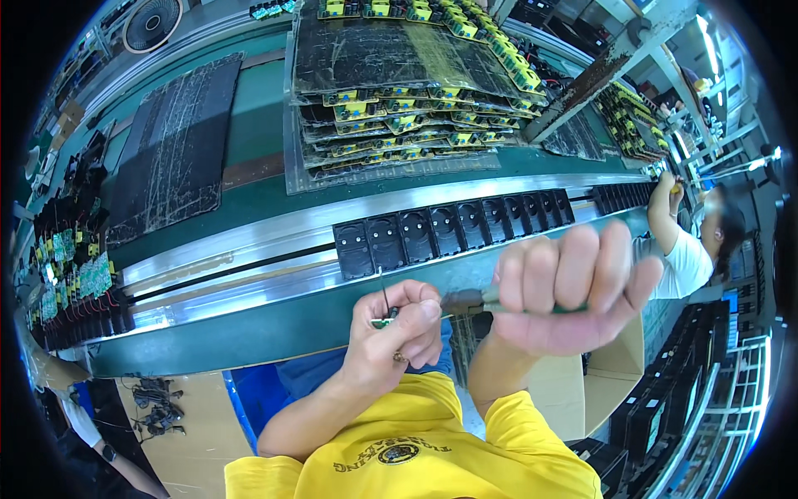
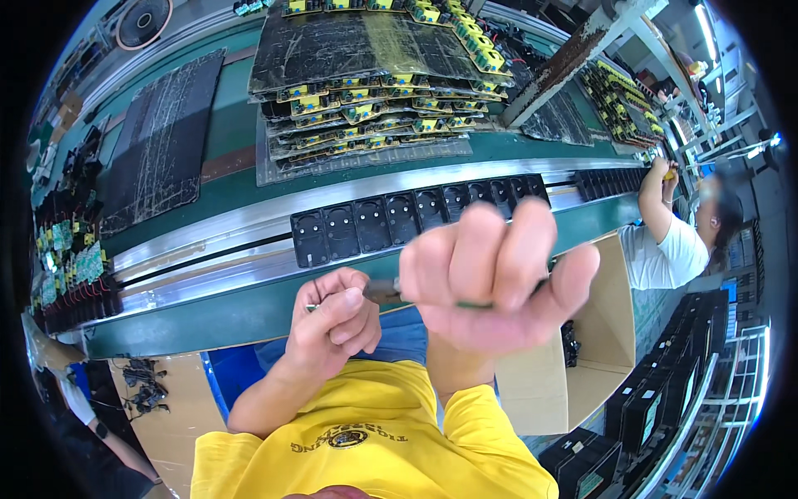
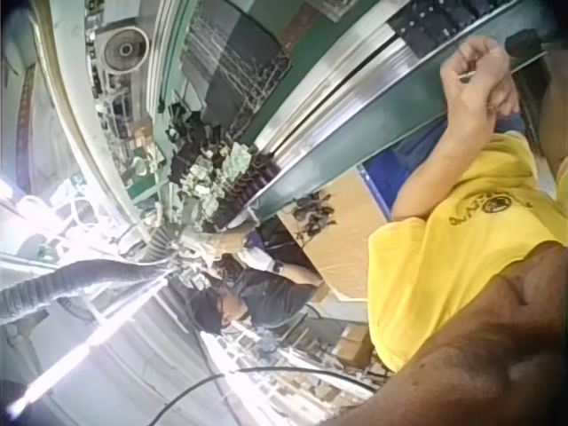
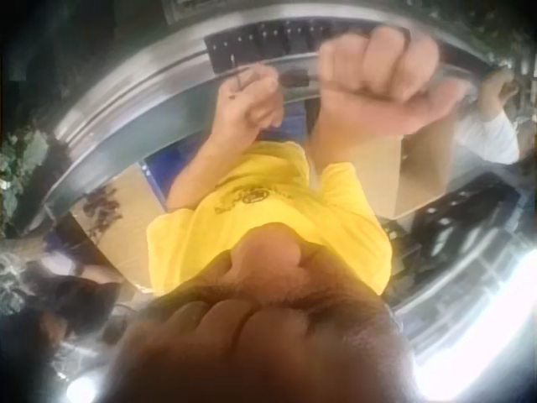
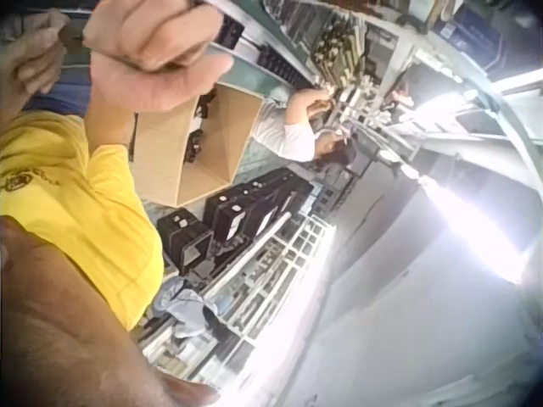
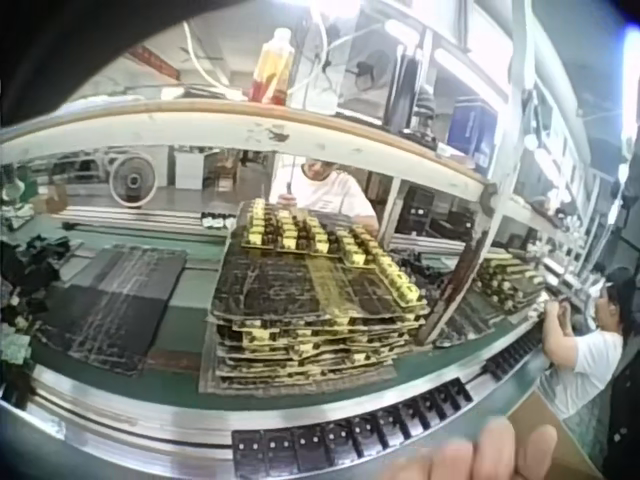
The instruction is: Manually assemble and trim electronic components on circuit boards at an assembly line station.
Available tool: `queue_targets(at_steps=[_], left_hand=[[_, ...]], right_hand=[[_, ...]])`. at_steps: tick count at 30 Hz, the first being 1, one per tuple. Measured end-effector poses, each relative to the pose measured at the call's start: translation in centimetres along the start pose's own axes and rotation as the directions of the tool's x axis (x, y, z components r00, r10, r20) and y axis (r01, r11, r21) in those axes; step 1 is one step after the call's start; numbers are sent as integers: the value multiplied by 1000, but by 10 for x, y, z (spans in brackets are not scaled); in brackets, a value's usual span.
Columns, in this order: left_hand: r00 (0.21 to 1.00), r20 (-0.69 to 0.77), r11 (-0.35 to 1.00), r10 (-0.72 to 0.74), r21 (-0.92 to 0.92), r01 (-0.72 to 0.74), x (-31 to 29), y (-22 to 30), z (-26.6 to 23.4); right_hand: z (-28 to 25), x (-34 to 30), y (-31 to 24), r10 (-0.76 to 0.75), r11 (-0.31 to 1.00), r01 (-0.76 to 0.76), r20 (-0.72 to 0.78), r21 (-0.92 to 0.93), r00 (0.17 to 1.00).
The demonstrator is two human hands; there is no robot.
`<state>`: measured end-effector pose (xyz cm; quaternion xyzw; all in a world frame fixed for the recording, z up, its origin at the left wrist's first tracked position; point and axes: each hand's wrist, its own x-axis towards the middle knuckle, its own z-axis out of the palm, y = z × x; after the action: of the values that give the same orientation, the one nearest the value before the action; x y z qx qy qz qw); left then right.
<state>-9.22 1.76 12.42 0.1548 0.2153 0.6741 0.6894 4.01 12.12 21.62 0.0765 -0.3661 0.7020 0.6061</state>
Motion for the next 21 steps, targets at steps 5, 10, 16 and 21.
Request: queue_targets(at_steps=[5,10,16,21], left_hand=[[923,226,915,-312,-189,355,1,8,-8],[828,364,836,-427,-190,514,2,3,-12],[764,475,811,-437,-161,563,9,-5,-18],[764,481,813,-431,-159,559,10,0,-16]], right_hand=[[7,12,-17,212,977,-195,530,-89,821],[18,27,-10,213,952,-304,786,-34,580],[26,41,-11,325,860,-495,882,-126,341],[22,34,-14,265,904,-424,844,-50,466]])
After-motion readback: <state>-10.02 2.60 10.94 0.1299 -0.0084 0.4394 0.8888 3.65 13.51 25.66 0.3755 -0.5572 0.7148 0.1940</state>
